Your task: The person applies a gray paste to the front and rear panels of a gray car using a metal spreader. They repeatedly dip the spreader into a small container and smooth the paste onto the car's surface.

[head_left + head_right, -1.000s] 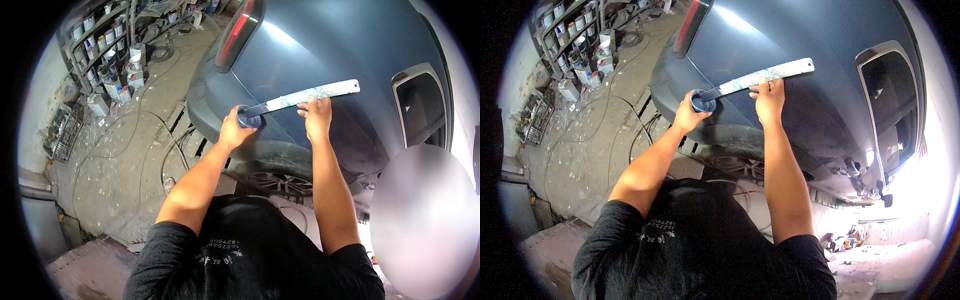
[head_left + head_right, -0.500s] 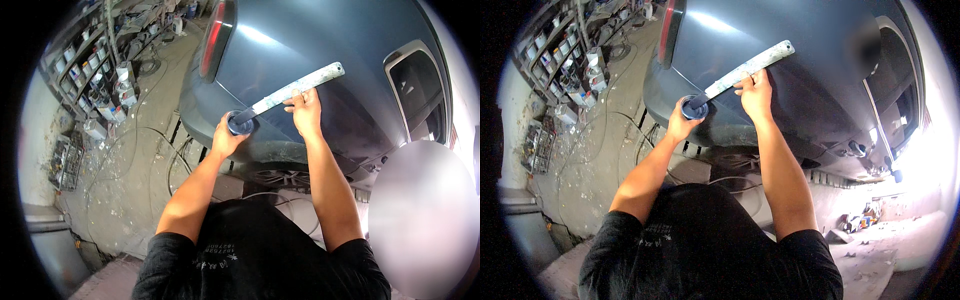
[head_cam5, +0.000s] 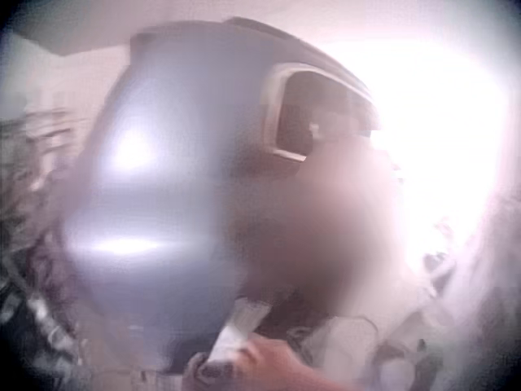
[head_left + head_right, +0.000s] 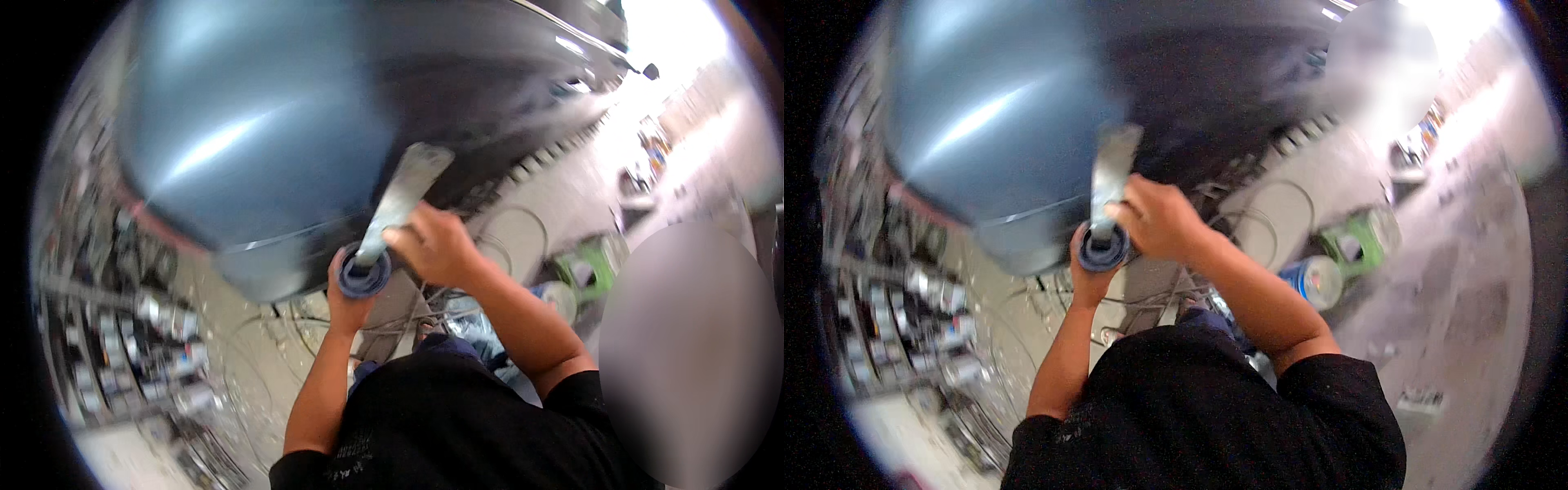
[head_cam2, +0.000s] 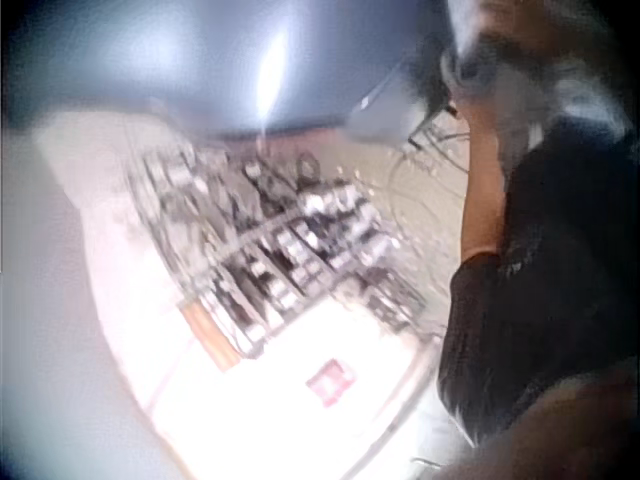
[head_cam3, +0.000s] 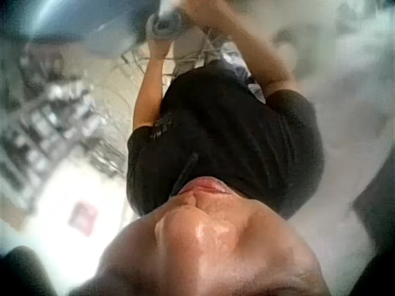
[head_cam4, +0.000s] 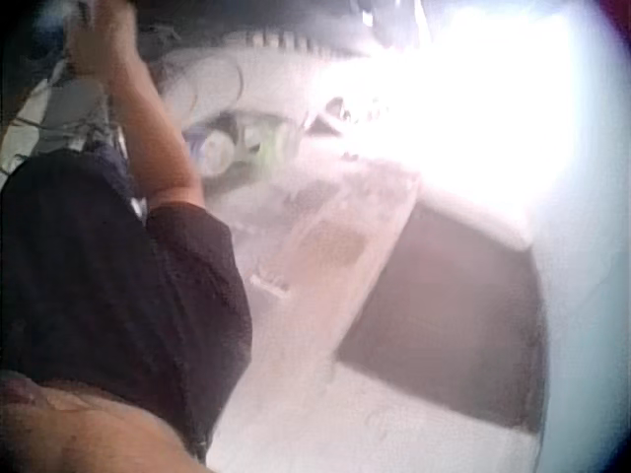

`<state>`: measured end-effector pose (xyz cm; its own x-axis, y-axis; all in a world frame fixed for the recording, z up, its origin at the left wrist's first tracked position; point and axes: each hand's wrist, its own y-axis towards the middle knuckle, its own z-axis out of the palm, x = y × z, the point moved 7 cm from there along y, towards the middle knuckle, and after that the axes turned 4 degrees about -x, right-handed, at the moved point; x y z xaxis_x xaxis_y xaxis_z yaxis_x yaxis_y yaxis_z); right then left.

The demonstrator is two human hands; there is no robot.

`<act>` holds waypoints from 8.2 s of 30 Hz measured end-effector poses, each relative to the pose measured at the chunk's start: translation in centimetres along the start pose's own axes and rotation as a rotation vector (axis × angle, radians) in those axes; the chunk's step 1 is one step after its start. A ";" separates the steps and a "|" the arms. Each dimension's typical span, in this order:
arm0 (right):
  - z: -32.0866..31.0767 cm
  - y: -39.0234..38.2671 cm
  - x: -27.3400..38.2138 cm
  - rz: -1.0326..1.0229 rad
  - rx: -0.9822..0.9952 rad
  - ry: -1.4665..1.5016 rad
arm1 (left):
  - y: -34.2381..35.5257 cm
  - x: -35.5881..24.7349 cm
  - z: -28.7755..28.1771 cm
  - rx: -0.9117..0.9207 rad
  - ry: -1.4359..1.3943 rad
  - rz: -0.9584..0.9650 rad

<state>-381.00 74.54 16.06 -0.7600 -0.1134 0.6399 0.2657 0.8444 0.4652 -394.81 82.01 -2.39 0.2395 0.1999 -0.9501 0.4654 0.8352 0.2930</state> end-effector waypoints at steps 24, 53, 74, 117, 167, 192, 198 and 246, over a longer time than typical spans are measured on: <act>-28.0 -14.0 -21.0 0.322 -0.260 -0.147 | -0.8 3.8 38.6 0.799 0.292 0.039; -54.9 5.3 -48.8 -0.029 0.106 0.229 | 15.2 5.8 70.5 0.099 0.304 0.048; -48.0 23.1 -42.8 -0.432 0.262 0.717 | 20.3 -3.7 65.3 -0.958 0.732 0.089; -47.7 35.0 -39.1 -0.492 0.327 0.823 | 23.9 -8.6 65.4 -1.390 0.805 0.004; -48.7 26.8 -44.9 0.041 0.095 1.020 | 23.3 -7.4 60.1 -0.997 0.715 0.207; -48.7 26.6 -46.7 -0.014 0.080 1.112 | 23.8 -8.2 59.6 -0.966 0.591 0.151; -50.7 25.3 -45.5 -0.090 0.067 1.098 | 23.0 -8.7 60.8 -0.930 0.593 0.245; -114.8 -5.0 -99.1 0.418 -0.756 -0.432 | 34.1 20.6 156.5 1.165 -0.044 0.184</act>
<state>-238.88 21.46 20.50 -0.6298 0.4496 0.6335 0.7613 0.1954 0.6182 -240.61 34.44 4.77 0.4026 0.2317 -0.8856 0.9123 -0.1809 0.3674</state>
